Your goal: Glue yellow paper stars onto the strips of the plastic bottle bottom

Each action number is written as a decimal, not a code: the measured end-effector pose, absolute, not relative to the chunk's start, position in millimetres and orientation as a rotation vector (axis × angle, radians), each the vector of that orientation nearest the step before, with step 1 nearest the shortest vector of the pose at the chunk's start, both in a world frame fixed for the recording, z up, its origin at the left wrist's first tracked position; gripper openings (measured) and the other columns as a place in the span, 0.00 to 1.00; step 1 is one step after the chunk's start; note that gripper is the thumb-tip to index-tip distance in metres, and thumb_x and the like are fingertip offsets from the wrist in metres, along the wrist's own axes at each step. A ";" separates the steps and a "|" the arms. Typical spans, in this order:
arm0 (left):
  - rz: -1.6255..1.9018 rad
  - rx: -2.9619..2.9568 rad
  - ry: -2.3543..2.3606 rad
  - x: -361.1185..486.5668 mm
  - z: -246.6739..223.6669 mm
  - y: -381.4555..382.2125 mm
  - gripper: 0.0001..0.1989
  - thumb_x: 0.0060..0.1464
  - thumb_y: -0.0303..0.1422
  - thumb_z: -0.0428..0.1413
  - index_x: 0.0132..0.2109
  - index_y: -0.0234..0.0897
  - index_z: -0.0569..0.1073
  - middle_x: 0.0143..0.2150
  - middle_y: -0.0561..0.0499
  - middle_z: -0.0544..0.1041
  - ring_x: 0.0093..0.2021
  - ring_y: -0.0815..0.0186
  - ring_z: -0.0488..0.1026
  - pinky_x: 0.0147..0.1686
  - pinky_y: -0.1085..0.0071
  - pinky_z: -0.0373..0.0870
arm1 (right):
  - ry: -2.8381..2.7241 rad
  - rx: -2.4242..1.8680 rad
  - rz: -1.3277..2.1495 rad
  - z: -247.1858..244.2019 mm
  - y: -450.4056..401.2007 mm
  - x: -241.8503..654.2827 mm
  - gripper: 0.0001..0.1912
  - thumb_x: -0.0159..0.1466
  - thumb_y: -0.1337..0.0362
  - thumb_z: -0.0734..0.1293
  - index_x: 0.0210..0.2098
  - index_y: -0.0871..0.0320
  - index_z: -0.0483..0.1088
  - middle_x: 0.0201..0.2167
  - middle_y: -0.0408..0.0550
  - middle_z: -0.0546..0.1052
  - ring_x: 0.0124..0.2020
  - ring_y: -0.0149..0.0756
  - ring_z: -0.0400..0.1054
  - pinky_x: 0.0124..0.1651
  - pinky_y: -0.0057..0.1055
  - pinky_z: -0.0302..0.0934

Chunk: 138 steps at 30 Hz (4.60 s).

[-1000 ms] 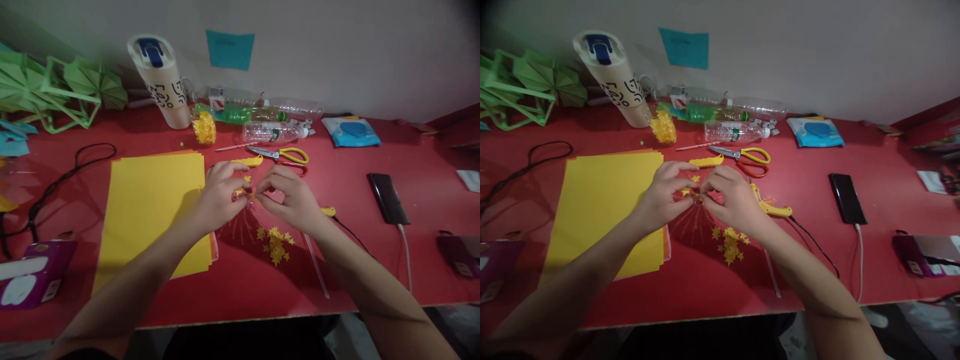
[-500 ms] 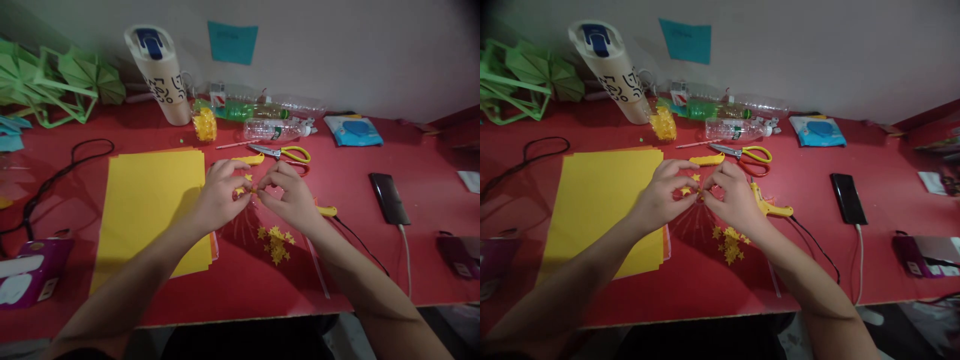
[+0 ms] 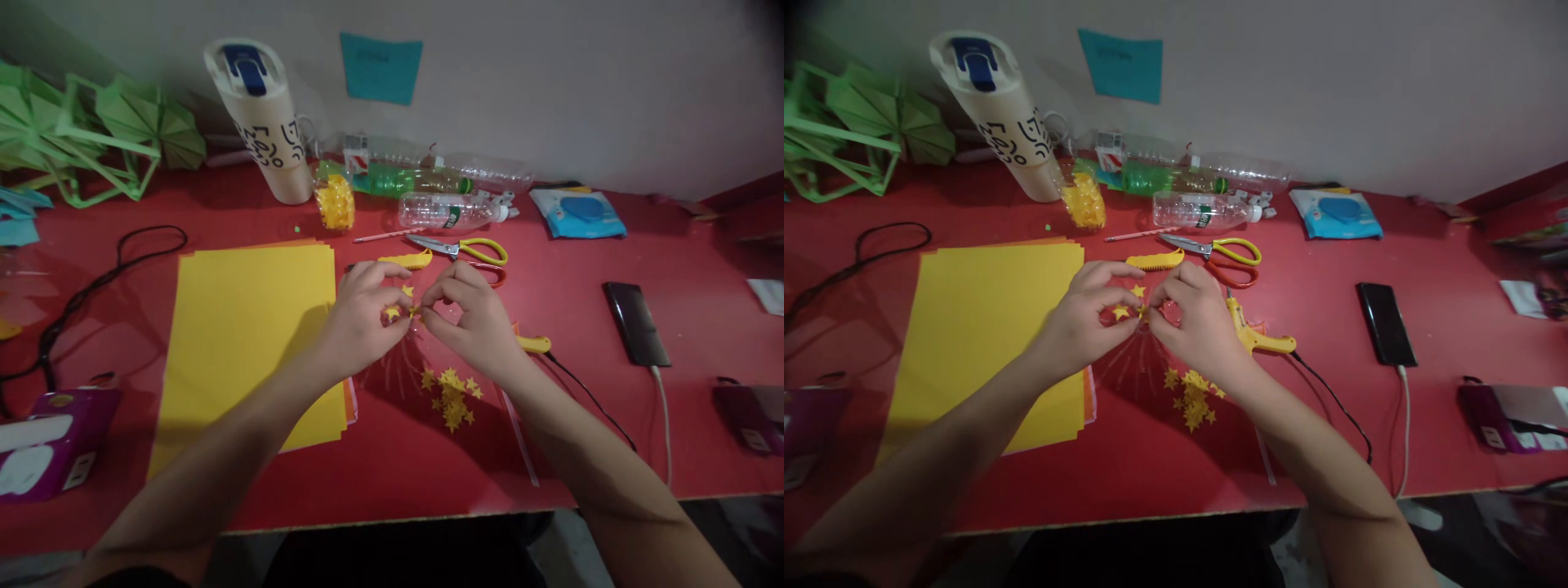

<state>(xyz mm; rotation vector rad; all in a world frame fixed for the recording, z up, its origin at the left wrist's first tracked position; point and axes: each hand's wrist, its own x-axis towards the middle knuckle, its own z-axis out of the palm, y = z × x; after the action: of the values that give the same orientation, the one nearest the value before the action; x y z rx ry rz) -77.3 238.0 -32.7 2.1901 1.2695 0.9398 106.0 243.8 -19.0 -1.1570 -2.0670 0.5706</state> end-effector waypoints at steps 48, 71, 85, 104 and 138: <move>0.909 2.205 1.277 -77.6 -31.0 236.6 0.04 0.53 0.27 0.58 0.32 0.38 0.77 0.54 0.46 0.77 0.55 0.54 0.70 0.56 0.51 0.67 | -2.099 -1.211 0.614 -17.7 242.1 103.1 0.01 0.58 0.67 0.66 0.30 0.55 0.70 0.32 0.45 0.69 0.36 0.37 0.65 0.41 0.38 0.59; 0.836 2.431 1.474 -78.1 -17.8 227.7 0.07 0.55 0.27 0.56 0.35 0.37 0.80 0.55 0.43 0.75 0.56 0.51 0.69 0.55 0.51 0.65 | -2.071 -1.150 0.465 -10.9 240.9 109.2 0.06 0.64 0.67 0.64 0.35 0.55 0.73 0.33 0.46 0.73 0.36 0.36 0.67 0.37 0.35 0.61; 0.966 2.390 1.415 -88.2 -5.3 225.0 0.07 0.58 0.29 0.54 0.43 0.38 0.76 0.52 0.45 0.76 0.53 0.56 0.72 0.53 0.56 0.69 | -1.771 -1.261 0.403 -8.3 236.0 137.7 0.09 0.59 0.66 0.70 0.27 0.53 0.65 0.29 0.41 0.70 0.33 0.34 0.66 0.39 0.36 0.62; 0.880 2.342 1.299 -84.3 -23.2 233.5 0.07 0.61 0.31 0.53 0.39 0.39 0.76 0.55 0.45 0.74 0.56 0.57 0.71 0.55 0.55 0.70 | -1.600 -1.069 0.565 5.1 228.7 140.8 0.17 0.70 0.56 0.57 0.25 0.51 0.55 0.24 0.43 0.60 0.27 0.35 0.60 0.33 0.37 0.60; 1.104 2.098 1.444 -108.0 -16.8 212.3 0.04 0.60 0.30 0.53 0.38 0.43 0.72 0.50 0.50 0.76 0.54 0.61 0.73 0.58 0.54 0.70 | -1.590 -1.503 0.755 -33.0 231.0 170.1 0.19 0.61 0.53 0.65 0.18 0.55 0.64 0.14 0.38 0.64 0.18 0.27 0.58 0.24 0.29 0.53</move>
<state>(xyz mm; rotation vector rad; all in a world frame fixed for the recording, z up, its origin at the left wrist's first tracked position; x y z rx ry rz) -108.0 212.3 -16.8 2.0977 1.4441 1.1037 170.1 231.0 -33.0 -1.5028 -1.5903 0.7552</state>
